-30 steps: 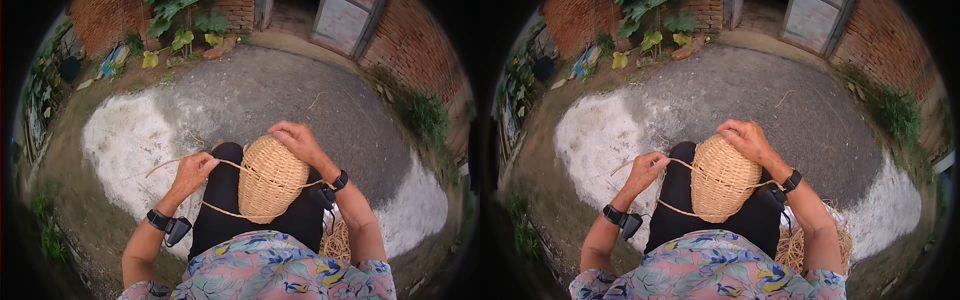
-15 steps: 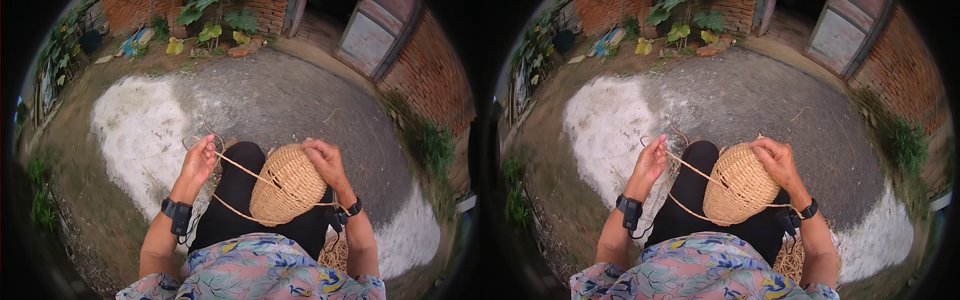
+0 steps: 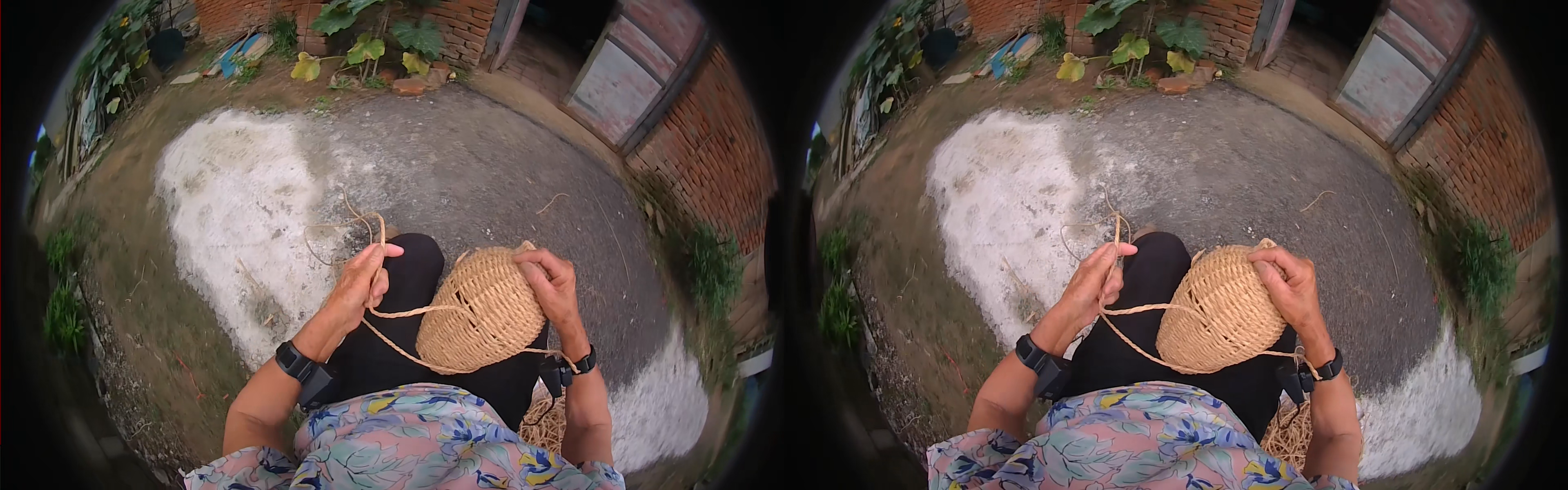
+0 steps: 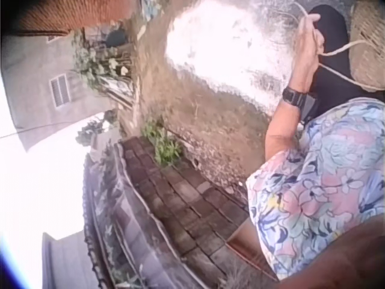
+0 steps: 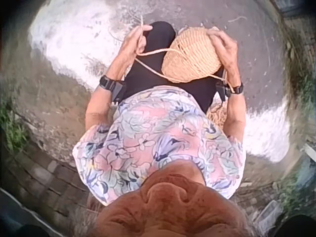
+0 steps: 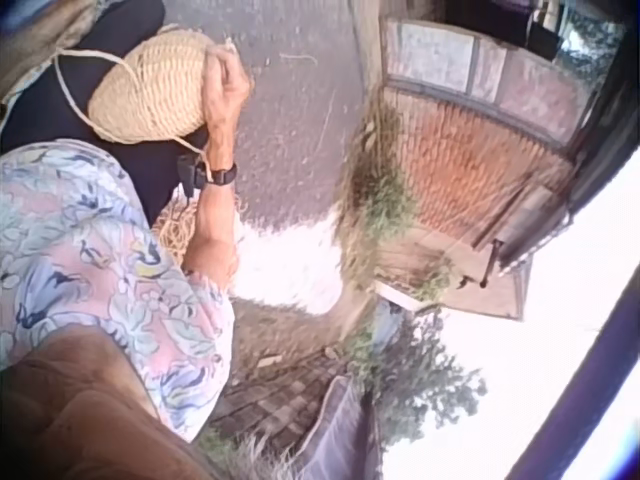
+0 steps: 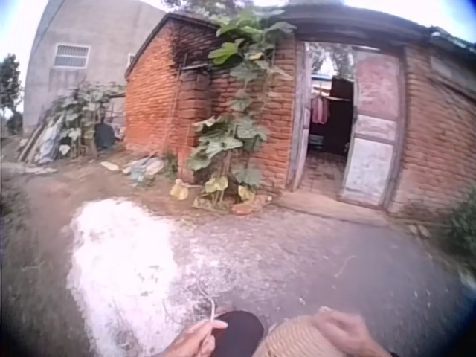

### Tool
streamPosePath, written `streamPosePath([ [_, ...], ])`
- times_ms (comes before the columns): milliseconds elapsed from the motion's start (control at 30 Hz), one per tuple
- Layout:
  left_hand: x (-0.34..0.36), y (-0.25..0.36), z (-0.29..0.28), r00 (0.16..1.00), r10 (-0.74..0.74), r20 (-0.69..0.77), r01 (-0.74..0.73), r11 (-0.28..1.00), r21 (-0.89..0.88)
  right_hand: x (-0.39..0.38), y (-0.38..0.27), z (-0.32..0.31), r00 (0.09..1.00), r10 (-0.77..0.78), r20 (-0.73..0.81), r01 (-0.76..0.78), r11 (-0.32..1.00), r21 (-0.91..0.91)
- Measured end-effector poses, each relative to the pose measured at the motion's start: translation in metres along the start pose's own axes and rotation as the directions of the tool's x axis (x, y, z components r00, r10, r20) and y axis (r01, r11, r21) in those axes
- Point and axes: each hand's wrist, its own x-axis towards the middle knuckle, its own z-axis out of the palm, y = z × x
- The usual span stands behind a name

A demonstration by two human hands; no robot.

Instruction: Weave a basket using dried plant fibers or straw.

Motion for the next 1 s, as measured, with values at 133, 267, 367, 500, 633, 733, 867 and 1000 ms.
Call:
streamPosePath([
  [133,-0.014,-0.009,0.038,0.982,-0.108,0.155,0.101,0.994,0.049,0.001,-0.006,-0.002,1.0,-0.003,0.012,0.003,1.0,-0.016],
  [267,-0.015,-0.012,0.053,0.978,-0.069,0.195,0.031,0.981,0.193,0.0,-0.015,-0.005,1.0,-0.029,0.0,0.029,0.999,-0.04],
  [367,-0.016,-0.015,0.056,0.982,-0.061,0.176,0.046,0.995,0.086,0.001,-0.017,-0.007,1.0,-0.028,0.003,0.028,0.998,-0.047],
  [500,-0.01,-0.017,0.058,0.982,0.03,0.185,-0.028,1.0,-0.011,0.002,-0.025,-0.009,1.0,0.002,0.024,0.0,0.998,-0.064],
  [633,-0.008,-0.012,0.065,0.982,-0.08,0.168,0.089,0.995,-0.043,0.002,-0.032,-0.011,0.999,-0.032,0.011,0.033,0.997,-0.073],
  [733,-0.007,-0.012,0.065,0.983,-0.08,0.163,0.082,0.997,-0.006,0.001,-0.033,-0.013,0.999,-0.033,0.01,0.034,0.995,-0.091],
  [867,-0.008,-0.005,0.071,0.994,-0.074,0.08,0.066,0.992,0.104,0.002,-0.039,-0.013,0.996,-0.087,0.004,0.087,0.991,-0.106],
  [1000,-0.004,-0.001,0.076,0.993,0.094,0.071,-0.116,0.874,0.471,0.005,-0.046,-0.014,0.987,-0.158,0.009,0.158,0.978,-0.138],
])
